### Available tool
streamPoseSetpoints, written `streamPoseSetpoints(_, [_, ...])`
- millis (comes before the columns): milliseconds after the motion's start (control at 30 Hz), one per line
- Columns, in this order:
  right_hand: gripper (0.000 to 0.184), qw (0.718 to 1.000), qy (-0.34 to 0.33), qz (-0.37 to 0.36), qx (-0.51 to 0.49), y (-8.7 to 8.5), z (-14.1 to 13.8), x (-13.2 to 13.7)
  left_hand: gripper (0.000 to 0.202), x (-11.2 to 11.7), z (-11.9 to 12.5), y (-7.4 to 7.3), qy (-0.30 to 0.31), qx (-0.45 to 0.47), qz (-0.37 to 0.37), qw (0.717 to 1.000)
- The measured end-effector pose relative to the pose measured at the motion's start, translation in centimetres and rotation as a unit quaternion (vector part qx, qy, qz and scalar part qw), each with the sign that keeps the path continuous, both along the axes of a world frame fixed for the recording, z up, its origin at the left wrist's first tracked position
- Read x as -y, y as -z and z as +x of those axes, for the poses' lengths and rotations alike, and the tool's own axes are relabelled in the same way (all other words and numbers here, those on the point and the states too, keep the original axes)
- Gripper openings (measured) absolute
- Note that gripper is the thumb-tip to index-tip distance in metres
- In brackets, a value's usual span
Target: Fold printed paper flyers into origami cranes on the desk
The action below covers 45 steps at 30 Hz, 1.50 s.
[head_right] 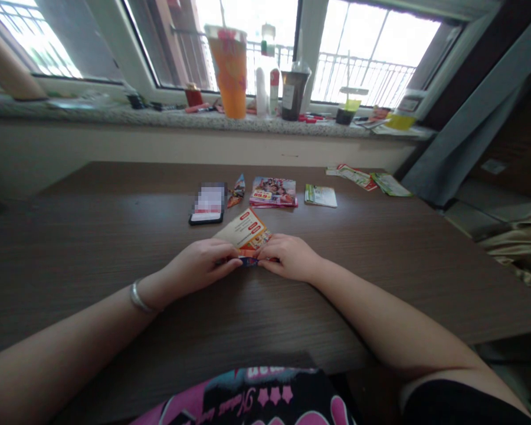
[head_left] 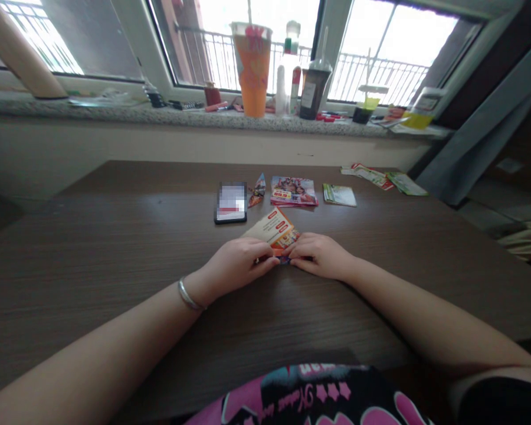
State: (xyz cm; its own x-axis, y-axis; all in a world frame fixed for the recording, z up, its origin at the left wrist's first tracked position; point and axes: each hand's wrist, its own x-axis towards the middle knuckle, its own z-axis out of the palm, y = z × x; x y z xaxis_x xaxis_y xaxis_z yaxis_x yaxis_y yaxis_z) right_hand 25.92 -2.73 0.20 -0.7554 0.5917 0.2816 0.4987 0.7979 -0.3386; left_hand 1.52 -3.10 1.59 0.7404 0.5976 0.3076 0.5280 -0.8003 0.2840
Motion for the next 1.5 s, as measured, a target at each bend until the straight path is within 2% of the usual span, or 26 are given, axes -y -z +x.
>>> streamPoseSetpoints(167, [0.015,1.000,0.011,0.007,0.003,0.1,0.0,-0.1,0.021,0.1,0.1,-0.2,0.029,-0.042,-0.005,0.999])
streamPoseSetpoints(433, [0.015,0.999,0.032,0.011,0.003,0.6,0.1,-0.4,0.022,0.0,0.3,0.0,-0.083,-0.029,-0.106,0.990])
streamPoseSetpoints(600, [0.014,0.999,0.045,0.019,-0.006,0.9,0.0,-0.5,0.029,-0.3,0.1,0.2,-0.113,-0.018,-0.122,0.986])
streamPoseSetpoints(800, [0.018,0.994,0.104,-0.008,-0.014,0.8,0.1,-0.1,0.028,-0.8,-0.1,0.7,-0.129,-0.024,-0.128,0.983])
streamPoseSetpoints(967, [0.011,0.996,0.094,-0.002,-0.002,0.8,0.2,-0.1,0.029,-0.9,-0.2,0.9,-0.151,-0.031,-0.113,0.982])
streamPoseSetpoints(1267, [0.013,0.998,0.055,0.017,0.011,0.7,0.2,-0.2,0.029,-1.1,-0.1,0.6,-0.159,-0.041,-0.140,0.976])
streamPoseSetpoints(1500, [0.018,0.996,0.060,0.064,0.026,0.9,0.2,0.0,0.031,-1.4,0.1,0.7,-0.173,-0.072,-0.133,0.973])
